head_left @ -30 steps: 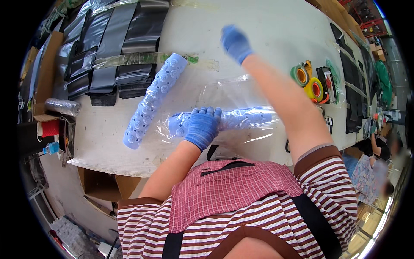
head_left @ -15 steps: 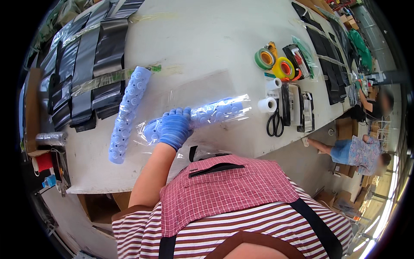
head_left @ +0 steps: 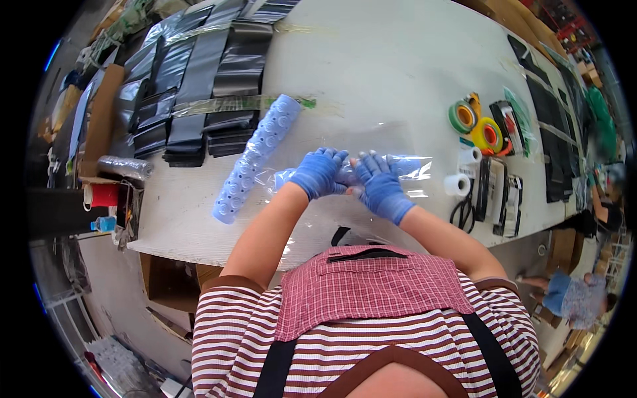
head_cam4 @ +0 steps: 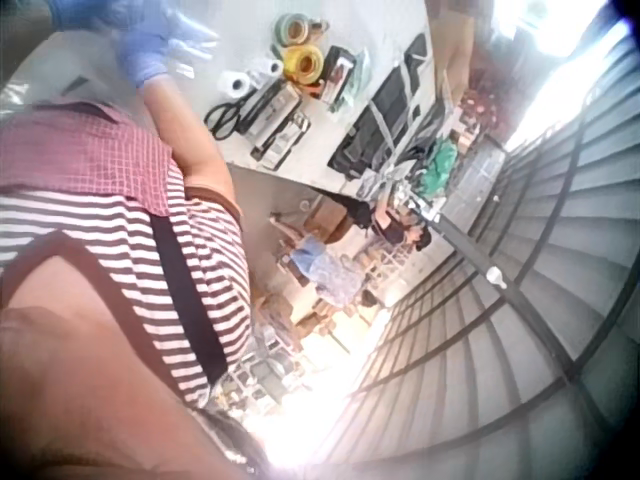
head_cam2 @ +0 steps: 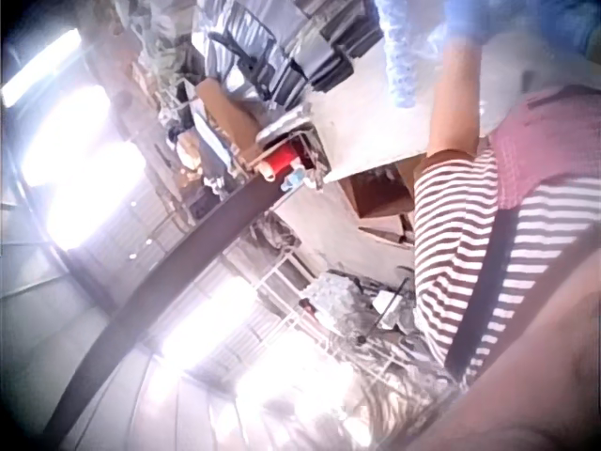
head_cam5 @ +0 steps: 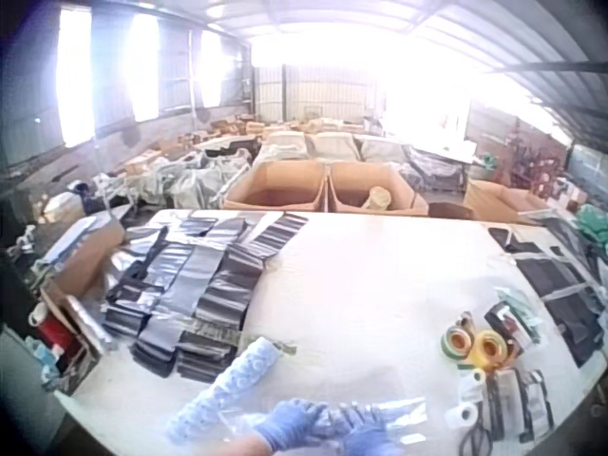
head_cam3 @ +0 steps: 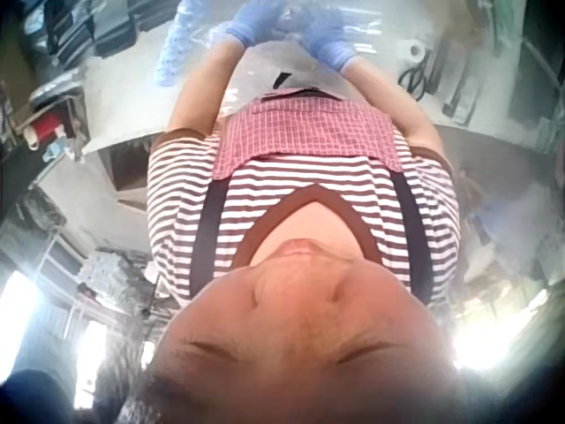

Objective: The person rolls a blue bubble wrap sheet into a tube and secures it with tape. They then place the rolled bubble wrap into a clear plastic bag and seal it with tape. The person repeats this process with another sheet of bubble wrap.

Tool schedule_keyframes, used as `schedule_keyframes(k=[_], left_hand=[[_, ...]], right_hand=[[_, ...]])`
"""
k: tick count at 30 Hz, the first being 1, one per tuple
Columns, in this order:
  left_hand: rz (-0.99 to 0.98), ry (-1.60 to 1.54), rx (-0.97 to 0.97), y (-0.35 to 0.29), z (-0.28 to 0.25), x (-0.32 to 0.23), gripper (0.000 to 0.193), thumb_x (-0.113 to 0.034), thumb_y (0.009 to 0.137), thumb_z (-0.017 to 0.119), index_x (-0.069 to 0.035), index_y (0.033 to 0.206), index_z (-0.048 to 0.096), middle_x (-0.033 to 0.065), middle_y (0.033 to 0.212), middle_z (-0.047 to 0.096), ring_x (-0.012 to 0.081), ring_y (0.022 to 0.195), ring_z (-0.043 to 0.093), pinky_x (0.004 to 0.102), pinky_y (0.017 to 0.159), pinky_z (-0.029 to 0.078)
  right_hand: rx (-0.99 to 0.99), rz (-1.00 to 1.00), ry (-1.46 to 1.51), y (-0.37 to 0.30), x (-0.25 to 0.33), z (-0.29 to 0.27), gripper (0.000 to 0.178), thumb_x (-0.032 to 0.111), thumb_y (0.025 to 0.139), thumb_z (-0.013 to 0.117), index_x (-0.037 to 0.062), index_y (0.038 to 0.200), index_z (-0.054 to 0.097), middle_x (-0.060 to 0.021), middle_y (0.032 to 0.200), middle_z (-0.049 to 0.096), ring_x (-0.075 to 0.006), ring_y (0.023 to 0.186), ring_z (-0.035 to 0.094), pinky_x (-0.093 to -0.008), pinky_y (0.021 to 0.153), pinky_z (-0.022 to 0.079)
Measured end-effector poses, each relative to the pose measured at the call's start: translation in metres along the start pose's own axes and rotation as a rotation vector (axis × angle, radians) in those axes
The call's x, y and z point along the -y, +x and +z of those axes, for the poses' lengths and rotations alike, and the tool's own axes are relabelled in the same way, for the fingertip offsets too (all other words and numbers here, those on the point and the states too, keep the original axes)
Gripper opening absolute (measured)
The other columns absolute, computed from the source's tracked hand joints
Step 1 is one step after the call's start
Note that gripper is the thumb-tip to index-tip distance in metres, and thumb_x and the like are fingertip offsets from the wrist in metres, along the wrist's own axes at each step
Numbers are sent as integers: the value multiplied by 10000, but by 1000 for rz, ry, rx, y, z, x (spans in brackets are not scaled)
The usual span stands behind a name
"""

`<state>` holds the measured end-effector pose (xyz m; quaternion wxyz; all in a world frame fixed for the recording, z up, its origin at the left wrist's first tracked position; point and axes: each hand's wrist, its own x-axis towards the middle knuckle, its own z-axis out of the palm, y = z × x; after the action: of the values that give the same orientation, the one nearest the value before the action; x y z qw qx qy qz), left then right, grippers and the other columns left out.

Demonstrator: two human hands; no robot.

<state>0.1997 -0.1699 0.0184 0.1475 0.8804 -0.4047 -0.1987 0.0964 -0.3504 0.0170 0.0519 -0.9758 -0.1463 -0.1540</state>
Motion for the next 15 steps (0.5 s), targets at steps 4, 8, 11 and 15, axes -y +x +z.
schedule_keyframes(k=[4, 8, 11, 15], left_hand=[[-257, 341, -291, -34, 15, 37, 788, -409, 685, 809, -84, 1324, 483, 143, 1230, 580, 327, 1150, 554, 429, 964, 442], [-283, 281, -170, -32, -4, 59, 745, -335, 664, 821, -124, 1303, 501, 119, 1181, 600, 305, 1093, 580, 423, 944, 439], [-320, 166, 149, -23, -20, 46, 759, -331, 659, 828, -143, 1316, 496, 118, 1194, 592, 300, 1118, 572, 433, 987, 416], [-181, 215, 101, -36, -14, 23, 827, -337, 675, 821, -157, 1387, 441, 128, 1286, 546, 314, 1210, 519, 461, 1061, 364]], right_hand=[[677, 211, 183, 78, -42, 26, 652, 572, 905, 512, 130, 1383, 486, -146, 1362, 530, -316, 1250, 497, -434, 1049, 357], [575, 0, 104, 97, -34, 19, 705, 564, 871, 580, 139, 1415, 435, -139, 1367, 525, -316, 1229, 520, -434, 1027, 377], [804, -95, 62, 75, -28, 5, 749, 494, 833, 669, 144, 1439, 400, -151, 1373, 518, -322, 1249, 509, -440, 1033, 382], [957, -51, 314, 41, -38, -5, 795, 377, 791, 749, 146, 1455, 378, -165, 1394, 496, -327, 1289, 480, -468, 1056, 366]])
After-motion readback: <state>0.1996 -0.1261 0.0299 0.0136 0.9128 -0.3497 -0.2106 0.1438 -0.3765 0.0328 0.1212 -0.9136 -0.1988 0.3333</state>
